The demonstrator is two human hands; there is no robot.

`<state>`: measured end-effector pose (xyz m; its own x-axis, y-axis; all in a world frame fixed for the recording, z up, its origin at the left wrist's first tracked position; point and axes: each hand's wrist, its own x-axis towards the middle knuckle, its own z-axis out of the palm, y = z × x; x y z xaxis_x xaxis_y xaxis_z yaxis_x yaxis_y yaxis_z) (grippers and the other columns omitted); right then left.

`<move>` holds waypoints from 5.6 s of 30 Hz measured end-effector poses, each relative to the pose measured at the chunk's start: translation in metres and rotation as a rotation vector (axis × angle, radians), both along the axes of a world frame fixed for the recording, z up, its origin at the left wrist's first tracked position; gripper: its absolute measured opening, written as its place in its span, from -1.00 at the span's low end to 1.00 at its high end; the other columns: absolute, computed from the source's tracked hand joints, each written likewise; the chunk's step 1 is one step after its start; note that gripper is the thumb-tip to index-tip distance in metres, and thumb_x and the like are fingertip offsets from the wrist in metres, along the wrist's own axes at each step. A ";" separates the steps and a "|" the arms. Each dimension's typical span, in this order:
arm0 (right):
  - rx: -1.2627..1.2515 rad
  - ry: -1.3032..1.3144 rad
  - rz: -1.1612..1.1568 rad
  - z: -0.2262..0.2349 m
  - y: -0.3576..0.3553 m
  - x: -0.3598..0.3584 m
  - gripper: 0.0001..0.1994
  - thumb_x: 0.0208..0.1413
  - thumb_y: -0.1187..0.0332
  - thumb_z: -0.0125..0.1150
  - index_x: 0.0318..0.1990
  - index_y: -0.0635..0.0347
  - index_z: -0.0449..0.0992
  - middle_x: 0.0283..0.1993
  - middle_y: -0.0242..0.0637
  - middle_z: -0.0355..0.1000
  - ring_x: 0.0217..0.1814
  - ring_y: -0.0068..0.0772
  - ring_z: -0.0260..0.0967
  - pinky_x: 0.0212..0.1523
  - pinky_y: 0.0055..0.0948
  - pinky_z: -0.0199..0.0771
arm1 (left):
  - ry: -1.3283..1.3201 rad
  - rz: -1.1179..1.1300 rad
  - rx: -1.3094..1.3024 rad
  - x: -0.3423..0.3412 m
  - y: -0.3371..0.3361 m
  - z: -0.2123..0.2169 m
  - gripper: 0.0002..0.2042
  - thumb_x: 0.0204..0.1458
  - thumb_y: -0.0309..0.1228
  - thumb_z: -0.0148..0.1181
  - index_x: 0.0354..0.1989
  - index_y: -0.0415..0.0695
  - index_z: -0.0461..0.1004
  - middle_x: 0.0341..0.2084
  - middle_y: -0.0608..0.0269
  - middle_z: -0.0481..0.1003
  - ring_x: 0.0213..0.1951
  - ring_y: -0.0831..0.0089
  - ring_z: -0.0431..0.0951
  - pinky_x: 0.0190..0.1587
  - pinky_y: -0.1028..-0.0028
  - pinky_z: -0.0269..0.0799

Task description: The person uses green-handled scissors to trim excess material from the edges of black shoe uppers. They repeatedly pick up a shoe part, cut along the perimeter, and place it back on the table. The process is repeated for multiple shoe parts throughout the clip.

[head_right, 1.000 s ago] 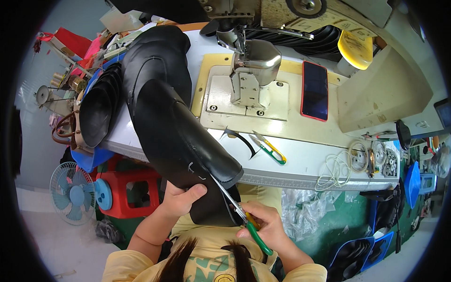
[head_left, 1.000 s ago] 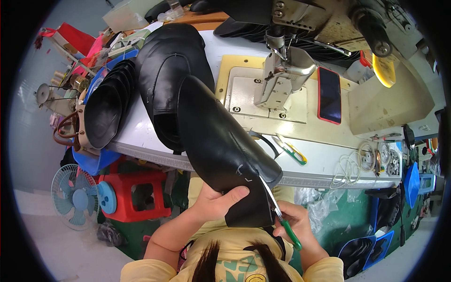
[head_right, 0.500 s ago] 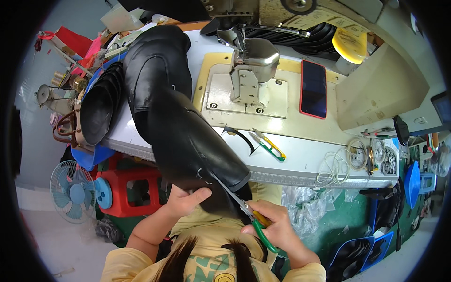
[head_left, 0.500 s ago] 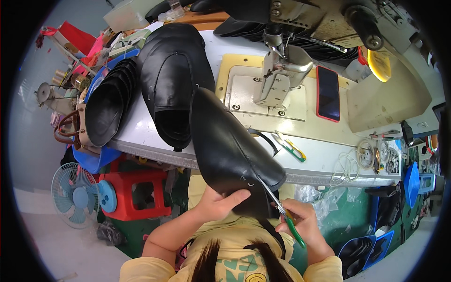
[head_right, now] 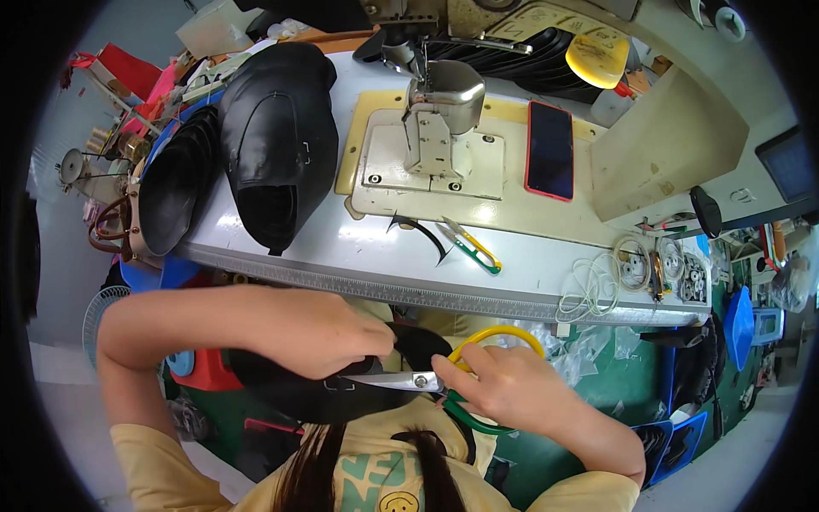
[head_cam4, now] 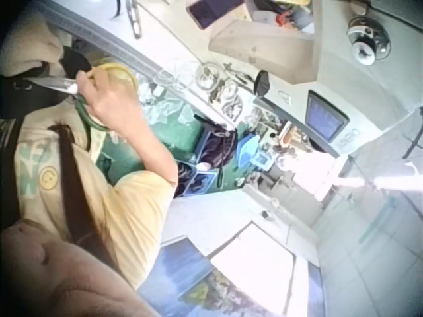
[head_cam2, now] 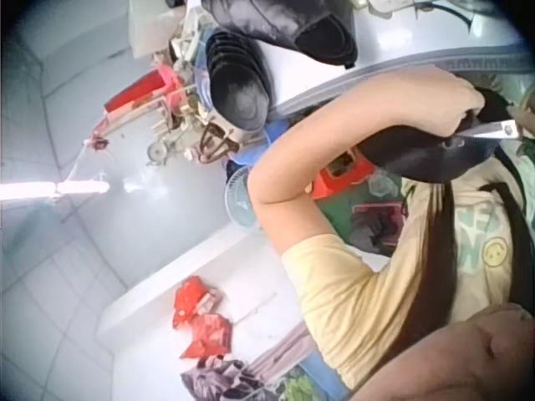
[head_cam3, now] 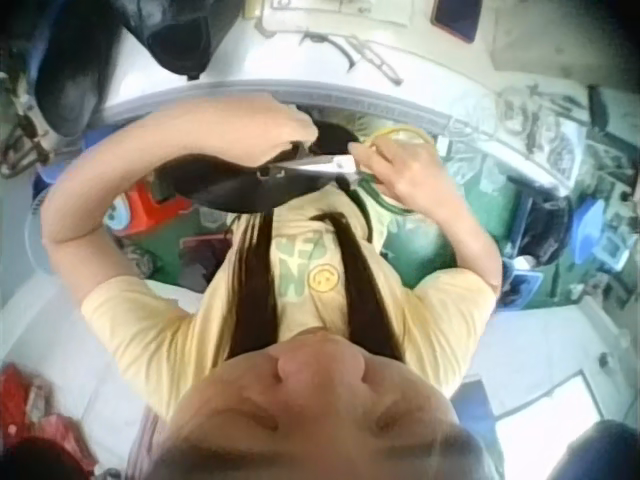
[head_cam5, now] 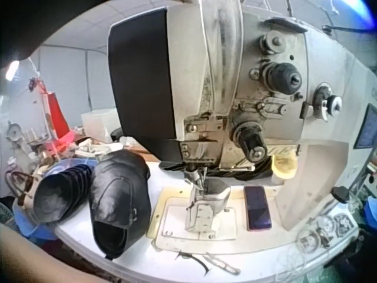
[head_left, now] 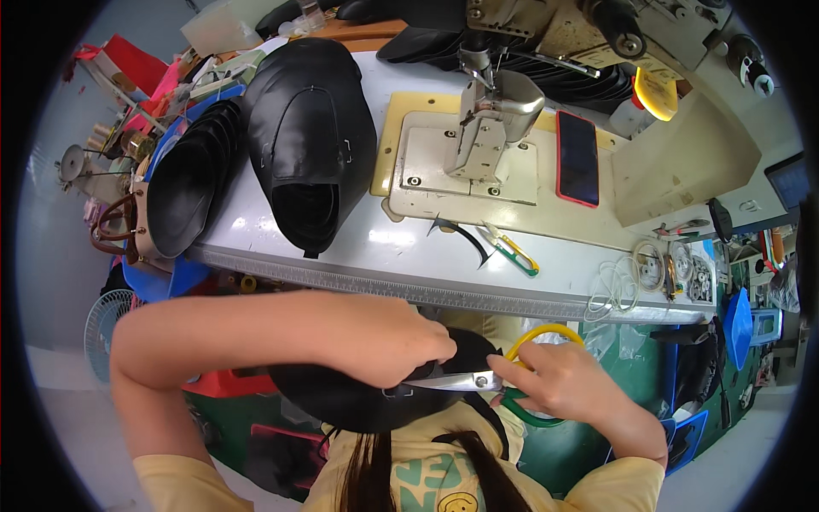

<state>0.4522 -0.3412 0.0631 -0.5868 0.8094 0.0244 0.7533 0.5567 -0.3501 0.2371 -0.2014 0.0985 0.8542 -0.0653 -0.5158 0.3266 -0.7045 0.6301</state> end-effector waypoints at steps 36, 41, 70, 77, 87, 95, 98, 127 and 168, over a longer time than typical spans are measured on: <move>-0.376 1.081 -0.408 -0.077 0.015 -0.023 -0.25 -0.25 -0.05 0.34 0.05 0.29 0.33 -0.45 -0.34 0.20 -0.44 -0.50 0.10 -0.42 -0.55 0.11 | -0.911 1.015 -0.567 0.006 -0.005 -0.065 -0.87 -0.14 -0.59 0.23 -0.53 -0.22 0.37 -0.52 0.42 0.29 -0.54 0.76 0.25 -0.54 0.69 0.12; -0.415 1.156 -0.449 -0.076 0.011 -0.025 -0.28 -0.27 0.01 0.39 0.02 0.32 0.36 -0.45 -0.35 0.21 -0.42 -0.51 0.11 -0.40 -0.58 0.11 | -0.899 1.027 -0.615 0.006 -0.004 -0.065 -0.86 -0.13 -0.56 0.24 -0.52 -0.21 0.36 -0.53 0.45 0.28 -0.56 0.77 0.24 -0.55 0.70 0.11; -0.585 1.113 -0.551 -0.057 -0.015 -0.014 -0.36 -0.36 0.05 0.45 -0.12 0.32 0.48 -0.57 -0.45 0.24 -0.55 -0.65 0.13 -0.54 -0.63 0.07 | -0.786 1.440 -1.560 -0.085 -0.039 -0.114 -0.45 -0.21 -0.47 0.27 0.02 -0.33 0.25 -0.13 -0.01 0.42 -0.09 0.18 0.47 -0.01 0.27 0.38; -0.552 0.926 -0.502 -0.045 -0.018 -0.010 -0.39 -0.37 0.10 0.45 -0.13 0.29 0.45 -0.52 -0.29 0.29 -0.53 -0.43 0.15 -0.48 -0.53 0.17 | -0.855 1.589 -0.933 -0.090 -0.025 -0.064 -0.56 -0.26 -0.64 0.25 -0.09 -0.26 0.36 -0.27 0.21 0.47 -0.25 0.45 0.49 -0.15 0.45 0.43; -0.972 1.344 -0.444 -0.050 -0.014 -0.025 -0.33 -0.31 0.17 0.46 0.00 0.33 0.38 -0.36 -0.44 0.27 -0.37 -0.63 0.19 -0.36 -0.66 0.20 | -0.812 1.392 -0.780 -0.086 -0.023 -0.052 -0.60 -0.22 -0.60 0.26 -0.12 -0.28 0.38 -0.29 0.27 0.46 -0.25 0.54 0.42 -0.13 0.51 0.34; -1.089 1.380 -0.492 -0.048 -0.020 -0.024 -0.34 -0.28 0.21 0.45 0.03 0.33 0.36 -0.40 -0.50 0.27 -0.42 -0.70 0.12 -0.41 -0.71 0.12 | -0.817 1.319 -0.674 -0.093 -0.012 -0.050 -0.62 -0.23 -0.58 0.28 -0.15 -0.29 0.40 -0.32 0.27 0.47 -0.26 0.53 0.42 -0.13 0.51 0.33; -1.007 1.286 -0.519 -0.044 -0.022 -0.021 -0.38 -0.29 0.22 0.46 -0.02 0.32 0.40 -0.42 -0.48 0.29 -0.46 -0.68 0.10 -0.45 -0.68 0.11 | -0.783 1.313 -0.627 -0.097 -0.010 -0.046 -0.62 -0.23 -0.58 0.29 -0.15 -0.29 0.40 -0.31 0.26 0.47 -0.26 0.53 0.42 -0.14 0.51 0.33; -0.944 1.147 -0.523 -0.041 -0.019 -0.023 -0.45 -0.31 0.33 0.47 -0.10 0.34 0.43 -0.44 -0.41 0.31 -0.46 -0.72 0.11 -0.50 -0.68 0.09 | -0.552 1.130 -0.559 -0.104 0.001 -0.031 -0.61 -0.22 -0.58 0.28 -0.13 -0.30 0.41 -0.29 0.26 0.47 -0.23 0.56 0.40 -0.12 0.54 0.31; -0.736 0.618 -0.281 -0.008 -0.003 -0.007 -0.44 -0.42 0.30 0.48 -0.12 0.20 0.47 -0.58 -0.38 0.25 -0.57 -0.45 0.11 -0.53 -0.51 0.10 | -0.296 0.888 -0.755 -0.084 0.016 -0.014 -0.57 -0.07 -0.41 0.18 0.00 -0.32 0.33 -0.22 0.24 0.45 -0.21 0.56 0.38 -0.10 0.53 0.30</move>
